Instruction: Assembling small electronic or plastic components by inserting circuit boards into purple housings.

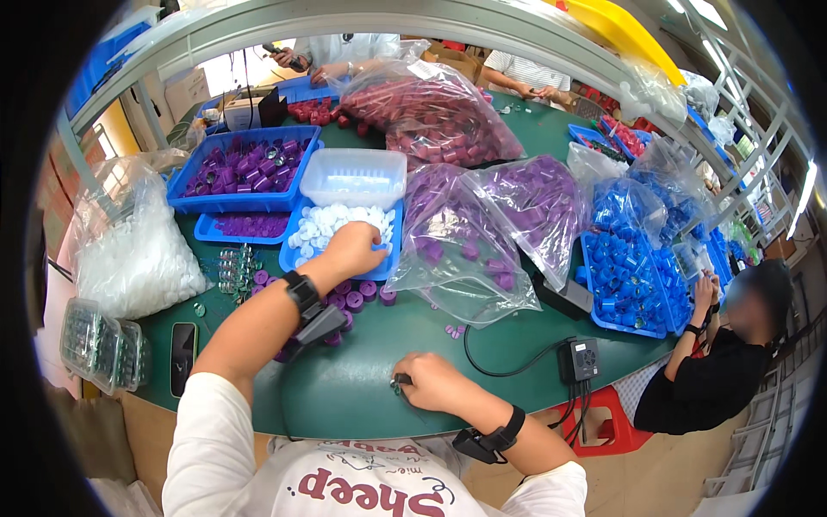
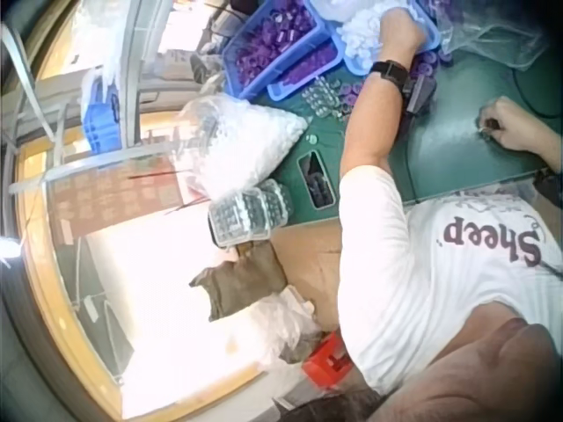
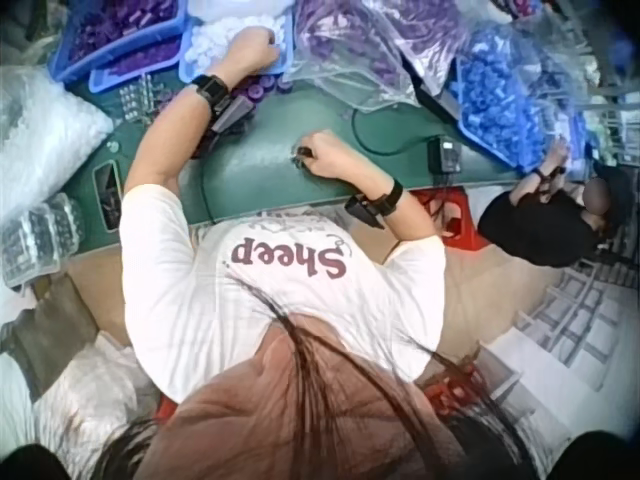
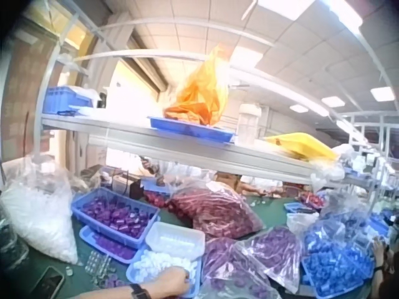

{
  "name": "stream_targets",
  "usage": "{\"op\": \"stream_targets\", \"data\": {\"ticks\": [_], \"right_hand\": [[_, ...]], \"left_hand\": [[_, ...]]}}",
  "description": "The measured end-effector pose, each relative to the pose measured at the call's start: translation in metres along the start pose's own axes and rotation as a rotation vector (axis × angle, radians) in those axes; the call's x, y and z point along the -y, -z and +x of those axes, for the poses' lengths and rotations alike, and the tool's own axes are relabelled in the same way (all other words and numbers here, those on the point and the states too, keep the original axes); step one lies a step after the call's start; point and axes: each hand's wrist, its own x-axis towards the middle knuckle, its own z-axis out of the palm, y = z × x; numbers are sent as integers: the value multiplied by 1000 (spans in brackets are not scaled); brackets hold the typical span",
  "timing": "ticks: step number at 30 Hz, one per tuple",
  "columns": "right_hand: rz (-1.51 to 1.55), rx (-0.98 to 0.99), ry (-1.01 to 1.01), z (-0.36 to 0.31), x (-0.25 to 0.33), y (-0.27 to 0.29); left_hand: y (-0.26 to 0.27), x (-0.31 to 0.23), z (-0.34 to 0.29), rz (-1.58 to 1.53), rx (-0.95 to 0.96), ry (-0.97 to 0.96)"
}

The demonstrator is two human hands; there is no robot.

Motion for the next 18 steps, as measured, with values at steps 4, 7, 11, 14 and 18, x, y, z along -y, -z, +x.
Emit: {"op": "stream_targets", "data": {"ticks": [4,7,11,14,18], "right_hand": [[-34,-58,87,1,2,0],[81,-143,45,2,11,12],[370,-305,-55,9,24,34],[571,-430,-47,17,22,39],[859,-490,16,31,24,42]], "left_hand": [[-31,5,17,18,31,171],[-31,6,19,37,-25,199],[12,3,-1,-220,-60,229],[32,-8,-36,-1256,86,366],[44,-31,-80,-1469,187,379]]}}
